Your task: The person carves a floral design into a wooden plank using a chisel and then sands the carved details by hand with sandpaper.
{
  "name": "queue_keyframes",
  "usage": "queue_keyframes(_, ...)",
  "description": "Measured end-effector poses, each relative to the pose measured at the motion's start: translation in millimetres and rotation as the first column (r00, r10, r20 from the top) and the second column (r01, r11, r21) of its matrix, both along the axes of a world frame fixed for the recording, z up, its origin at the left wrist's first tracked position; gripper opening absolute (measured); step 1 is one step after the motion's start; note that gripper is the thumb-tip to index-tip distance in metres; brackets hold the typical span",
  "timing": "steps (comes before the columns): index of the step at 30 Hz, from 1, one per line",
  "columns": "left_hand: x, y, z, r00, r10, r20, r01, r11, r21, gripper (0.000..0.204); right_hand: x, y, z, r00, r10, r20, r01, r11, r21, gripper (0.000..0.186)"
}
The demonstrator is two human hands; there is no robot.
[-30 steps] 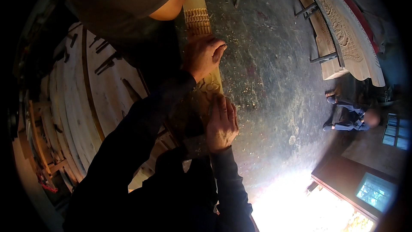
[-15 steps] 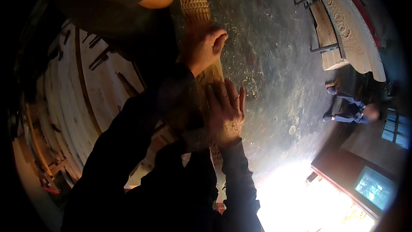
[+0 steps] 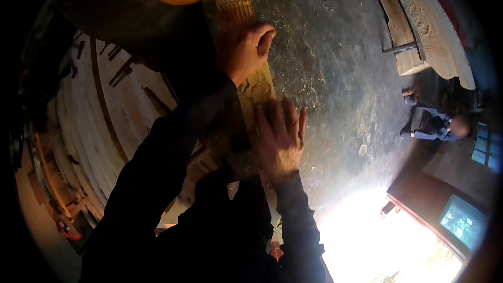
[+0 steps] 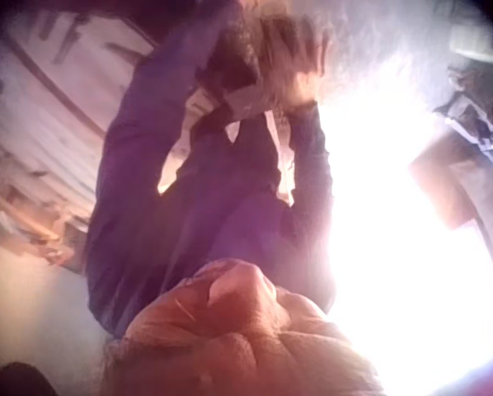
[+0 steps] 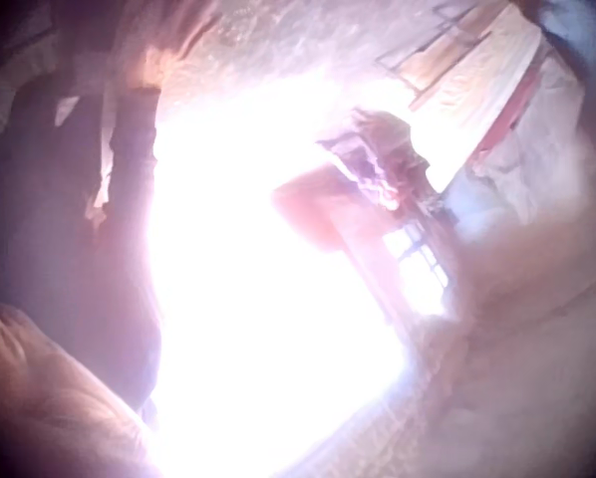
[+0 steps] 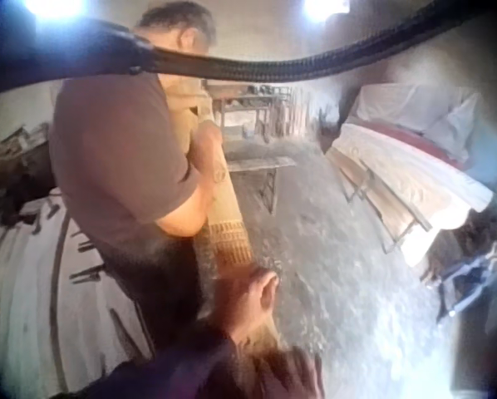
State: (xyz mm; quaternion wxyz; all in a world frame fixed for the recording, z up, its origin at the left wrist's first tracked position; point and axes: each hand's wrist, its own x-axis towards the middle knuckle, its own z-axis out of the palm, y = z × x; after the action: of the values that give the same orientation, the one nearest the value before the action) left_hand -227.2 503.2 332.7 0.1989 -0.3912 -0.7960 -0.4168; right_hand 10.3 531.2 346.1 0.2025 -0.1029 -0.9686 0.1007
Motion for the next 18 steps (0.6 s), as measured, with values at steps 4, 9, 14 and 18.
queue_keyframes(4,-7.2,0.5,-1.8,0.999,-0.027,-0.038,0.031,0.995,0.094,0.007,-16.6,3.4,8.5,1.000,0.021,0.001,-0.021,0.998,-0.051,0.044)
queue_keyframes(9,-6.5,0.9,-3.5,0.999,-0.016,-0.031,0.018,0.997,0.078,0.007,-7.9,-5.5,10.2,0.999,-0.041,0.015,0.041,0.999,0.000,0.043)
queue_keyframes(14,-7.1,2.0,1.2,0.998,-0.022,-0.066,0.026,0.998,0.061,0.006,-6.6,-8.1,8.5,0.998,-0.064,0.020,0.064,0.998,-0.013,0.048)
queue_keyframes(18,-9.6,4.0,-6.6,1.000,0.010,-0.012,-0.009,0.996,0.093,0.006,-13.1,-11.8,9.3,0.998,-0.059,-0.004,0.059,0.998,-0.016,0.047)
